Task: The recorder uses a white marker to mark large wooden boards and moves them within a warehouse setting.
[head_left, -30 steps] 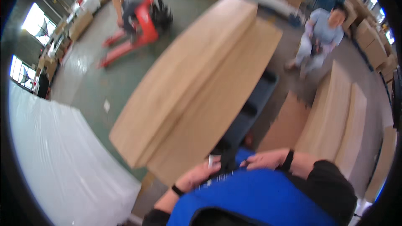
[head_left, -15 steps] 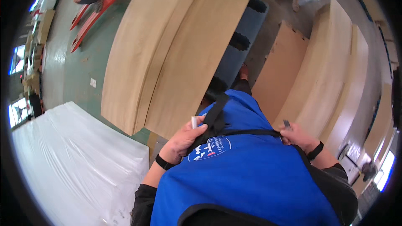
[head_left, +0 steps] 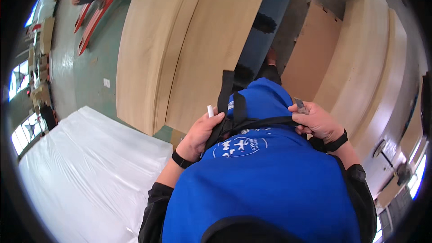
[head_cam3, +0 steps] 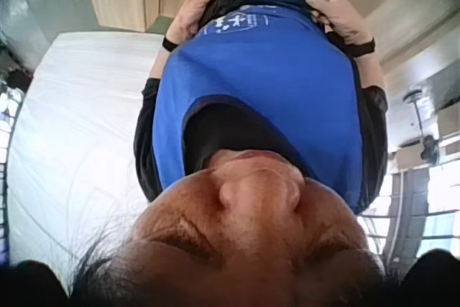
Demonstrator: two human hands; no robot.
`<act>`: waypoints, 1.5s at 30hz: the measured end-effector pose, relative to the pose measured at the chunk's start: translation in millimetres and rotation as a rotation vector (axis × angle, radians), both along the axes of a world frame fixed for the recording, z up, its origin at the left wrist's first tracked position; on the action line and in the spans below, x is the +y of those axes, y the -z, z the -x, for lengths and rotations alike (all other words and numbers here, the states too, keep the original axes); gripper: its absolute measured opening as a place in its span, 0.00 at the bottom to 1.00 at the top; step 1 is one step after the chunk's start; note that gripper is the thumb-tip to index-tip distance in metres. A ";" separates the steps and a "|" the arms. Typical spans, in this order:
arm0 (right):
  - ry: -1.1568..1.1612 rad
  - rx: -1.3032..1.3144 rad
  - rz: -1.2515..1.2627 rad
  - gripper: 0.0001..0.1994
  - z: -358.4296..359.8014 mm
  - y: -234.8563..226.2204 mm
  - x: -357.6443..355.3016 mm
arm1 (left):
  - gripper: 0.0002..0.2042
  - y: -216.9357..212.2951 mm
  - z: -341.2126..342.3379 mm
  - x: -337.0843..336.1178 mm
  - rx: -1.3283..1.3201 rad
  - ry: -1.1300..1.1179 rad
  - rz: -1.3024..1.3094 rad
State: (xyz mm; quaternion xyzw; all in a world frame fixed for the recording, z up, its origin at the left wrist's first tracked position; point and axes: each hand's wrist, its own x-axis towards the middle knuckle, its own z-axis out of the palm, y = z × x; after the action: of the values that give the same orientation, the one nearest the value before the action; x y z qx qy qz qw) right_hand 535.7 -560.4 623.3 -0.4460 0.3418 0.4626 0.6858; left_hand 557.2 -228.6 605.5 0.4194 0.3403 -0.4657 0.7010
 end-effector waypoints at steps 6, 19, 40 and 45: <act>-0.344 -0.133 -0.086 0.22 -39.8 7.1 29.7 | 0.11 12.9 -1.2 6.5 0.061 -0.146 0.178; -0.592 -1.206 -0.273 0.15 -75.3 53.8 97.5 | 0.09 20.0 7.3 -6.4 -0.012 -0.297 0.127; -0.781 -1.655 0.158 0.07 -109.3 52.4 93.2 | 0.11 -11.8 1.7 -1.7 -0.518 0.021 -0.594; -0.839 -1.696 0.160 0.08 -114.4 50.8 95.6 | 0.24 -12.9 13.4 -21.8 -0.396 0.326 -0.283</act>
State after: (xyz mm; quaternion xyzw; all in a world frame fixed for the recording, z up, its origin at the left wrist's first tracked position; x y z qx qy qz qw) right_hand 650.1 -464.8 572.5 -0.7652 -0.4277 0.1683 0.4507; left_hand 543.8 -250.4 618.4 0.6450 0.1865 -0.4292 0.6041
